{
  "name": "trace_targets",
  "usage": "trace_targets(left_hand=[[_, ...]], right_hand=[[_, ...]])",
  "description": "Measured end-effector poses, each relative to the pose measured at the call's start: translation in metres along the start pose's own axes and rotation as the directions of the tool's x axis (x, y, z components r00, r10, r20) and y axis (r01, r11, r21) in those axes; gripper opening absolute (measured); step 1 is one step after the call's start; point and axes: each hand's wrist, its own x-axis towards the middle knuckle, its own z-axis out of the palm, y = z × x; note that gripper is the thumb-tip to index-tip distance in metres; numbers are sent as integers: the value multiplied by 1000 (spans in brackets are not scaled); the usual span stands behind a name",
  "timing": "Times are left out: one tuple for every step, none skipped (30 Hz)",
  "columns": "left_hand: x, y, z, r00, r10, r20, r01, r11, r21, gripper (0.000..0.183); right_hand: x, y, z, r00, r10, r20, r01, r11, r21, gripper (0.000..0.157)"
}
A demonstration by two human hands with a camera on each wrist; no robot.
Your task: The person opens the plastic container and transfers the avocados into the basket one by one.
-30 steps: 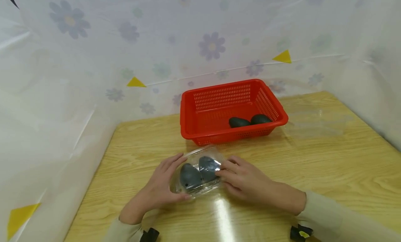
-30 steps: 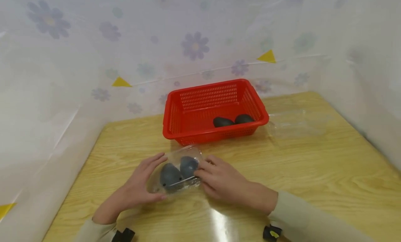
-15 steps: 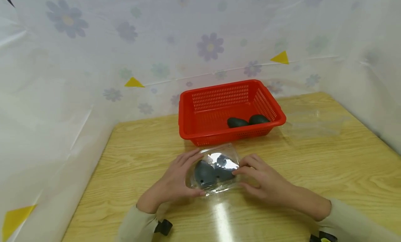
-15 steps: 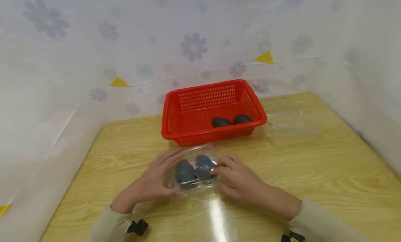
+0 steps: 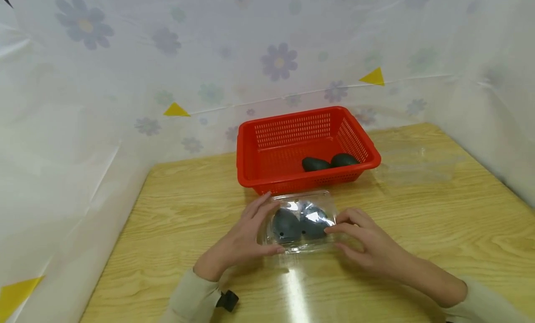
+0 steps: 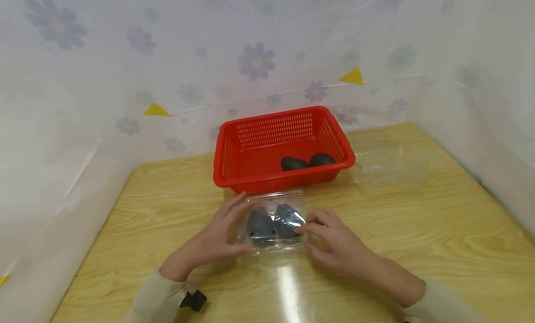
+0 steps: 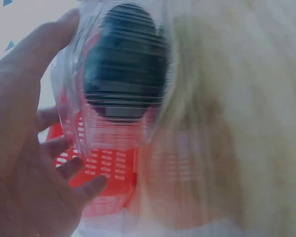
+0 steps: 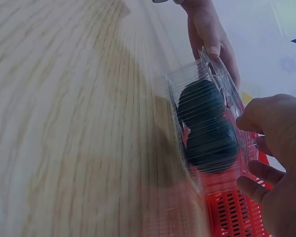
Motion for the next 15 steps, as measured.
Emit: trace_targets(left_hand=[[-1,0,1,1000,-24,-4,24,1000,-12,100],[-2,1,1,999,-51,-9,51,998,-21,102],[-4,1,2,997,-77,-13,76,997,-32,105],[-5,1,2,995,-100,-17,99,994,-44,107],[-6,2,3,992,-123,-19,121,991,-57,108],[-7,1,3,991,-134,-23,132,989,-69,108],[-9,1,3,989,-145,-26,142,986,-85,109],[-10,1,3,987,-157,-26,154,983,-100,109],[-12,1,2,986,-165,-26,161,980,-113,109],[-14,1,2,985,-173,-23,169,977,-127,108],[-16,0,1,983,-183,-17,179,974,-138,108],[-18,0,1,981,-196,-8,193,970,-149,107],[-19,-1,0,978,-208,5,206,966,-157,106],[-20,-1,0,975,-220,20,220,962,-162,104],[-22,-1,0,973,-230,34,233,959,-161,101]], right_hand=[[-1,0,0,1000,0,-1,0,1000,1,20],[-2,0,0,1000,-1,-1,1,1000,4,22],[-2,0,0,1000,0,2,0,1000,5,27],[-3,0,-1,1000,-1,5,1,1000,8,32],[-3,0,-1,1000,3,9,-3,1000,10,35],[-4,0,-1,1000,3,10,-3,1000,13,35],[-4,0,-1,1000,4,11,-5,1000,15,34],[-4,1,-1,1000,8,13,-8,1000,18,30],[-5,1,-1,1000,10,13,-10,1000,21,26],[-6,1,-2,1000,12,12,-12,1000,28,24],[-6,2,-2,1000,17,11,-18,999,31,26],[-7,2,-2,1000,22,11,-22,999,33,30],[-8,2,-3,1000,29,10,-29,999,37,35],[-8,2,-3,999,33,7,-33,999,33,38],[-8,1,-4,999,33,0,-33,999,32,38]])
